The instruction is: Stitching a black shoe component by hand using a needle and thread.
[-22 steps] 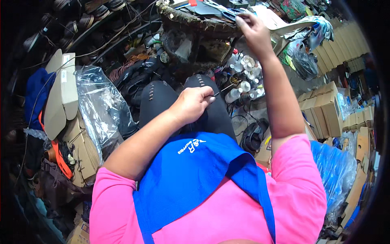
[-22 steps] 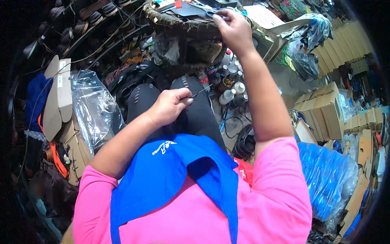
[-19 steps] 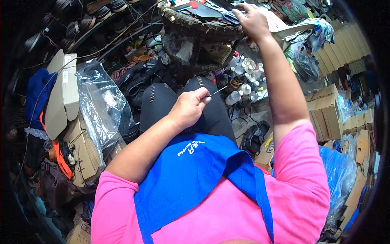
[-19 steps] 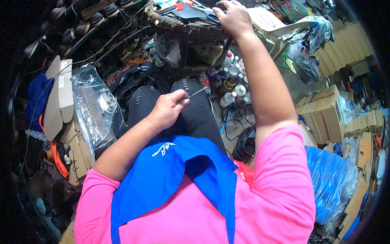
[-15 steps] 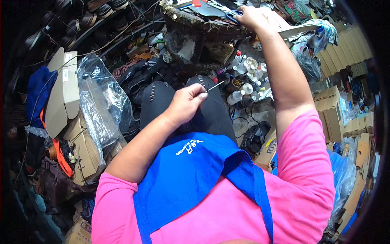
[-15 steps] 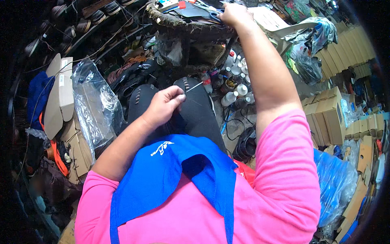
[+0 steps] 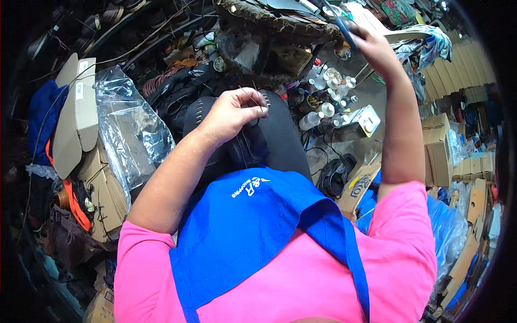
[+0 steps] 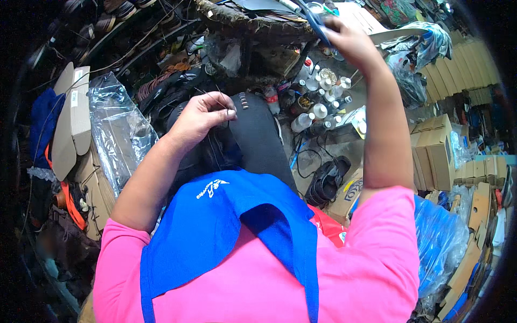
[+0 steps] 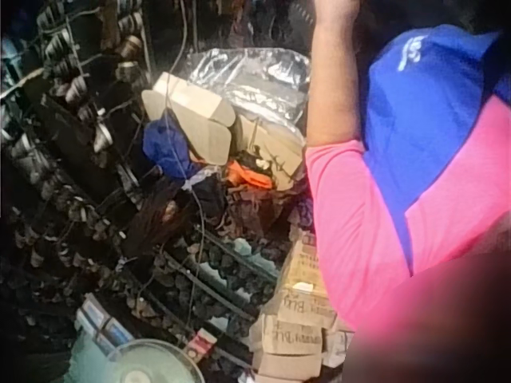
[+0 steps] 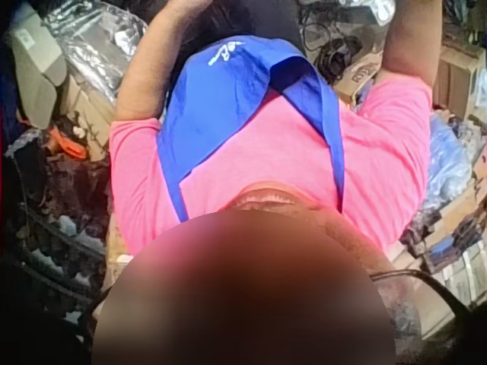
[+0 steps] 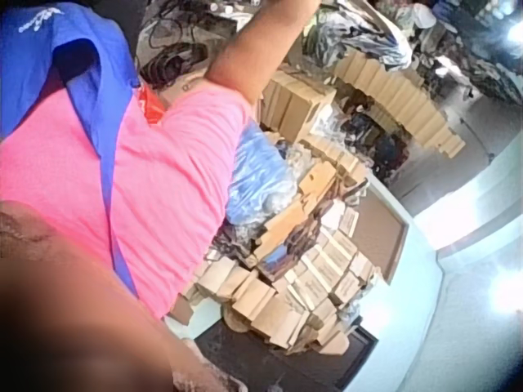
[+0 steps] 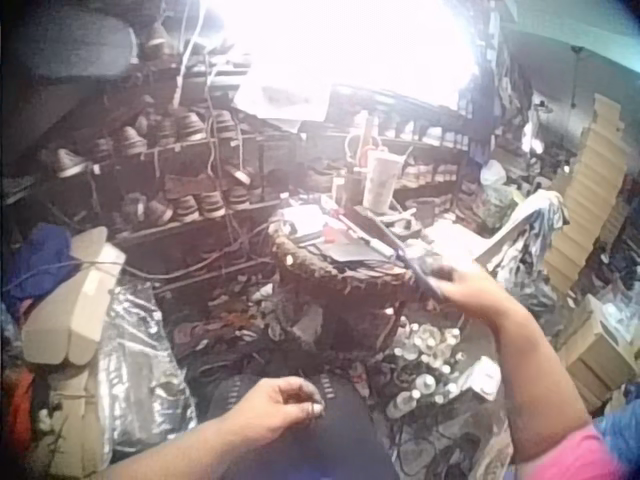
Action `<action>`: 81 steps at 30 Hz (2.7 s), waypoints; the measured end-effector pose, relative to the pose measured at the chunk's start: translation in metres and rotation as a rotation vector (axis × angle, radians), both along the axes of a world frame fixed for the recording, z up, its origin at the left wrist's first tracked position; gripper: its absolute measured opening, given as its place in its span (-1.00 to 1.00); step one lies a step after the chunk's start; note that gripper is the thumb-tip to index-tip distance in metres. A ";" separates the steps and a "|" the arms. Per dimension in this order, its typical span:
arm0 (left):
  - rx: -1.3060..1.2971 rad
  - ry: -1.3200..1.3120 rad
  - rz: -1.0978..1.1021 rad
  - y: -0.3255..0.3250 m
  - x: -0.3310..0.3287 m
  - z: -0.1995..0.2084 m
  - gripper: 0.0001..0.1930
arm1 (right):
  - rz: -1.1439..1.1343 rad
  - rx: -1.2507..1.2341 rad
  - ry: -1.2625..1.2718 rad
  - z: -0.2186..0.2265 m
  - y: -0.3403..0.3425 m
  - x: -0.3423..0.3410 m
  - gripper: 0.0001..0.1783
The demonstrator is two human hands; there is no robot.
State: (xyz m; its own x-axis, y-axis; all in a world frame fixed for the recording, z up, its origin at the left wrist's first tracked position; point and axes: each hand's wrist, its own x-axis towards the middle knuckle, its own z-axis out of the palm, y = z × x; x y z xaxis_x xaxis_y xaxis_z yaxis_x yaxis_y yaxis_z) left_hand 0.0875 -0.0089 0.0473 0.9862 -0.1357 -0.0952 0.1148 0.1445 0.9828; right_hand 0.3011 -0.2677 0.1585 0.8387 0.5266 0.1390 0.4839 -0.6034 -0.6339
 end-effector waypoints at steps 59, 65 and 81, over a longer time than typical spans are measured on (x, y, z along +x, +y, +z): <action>1.452 0.538 0.922 0.212 -0.274 0.070 -0.82 | 0.110 0.311 0.380 -0.079 0.004 -0.024 -0.66; 1.671 0.709 0.872 0.196 -0.305 0.043 -0.83 | 0.070 0.284 0.251 -0.049 0.009 0.065 -0.52; 1.817 0.578 0.848 0.215 -0.322 0.058 -0.84 | -0.088 -0.637 -0.497 -0.004 0.076 0.080 -0.51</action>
State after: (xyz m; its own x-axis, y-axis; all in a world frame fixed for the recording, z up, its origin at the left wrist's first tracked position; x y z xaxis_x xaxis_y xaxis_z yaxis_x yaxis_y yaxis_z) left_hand -0.2349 0.2057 0.1050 0.5560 0.8112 0.1814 0.8303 -0.5522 -0.0755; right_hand 0.3808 -0.1916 0.1547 0.8000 0.5652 0.2015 0.5524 -0.8248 0.1204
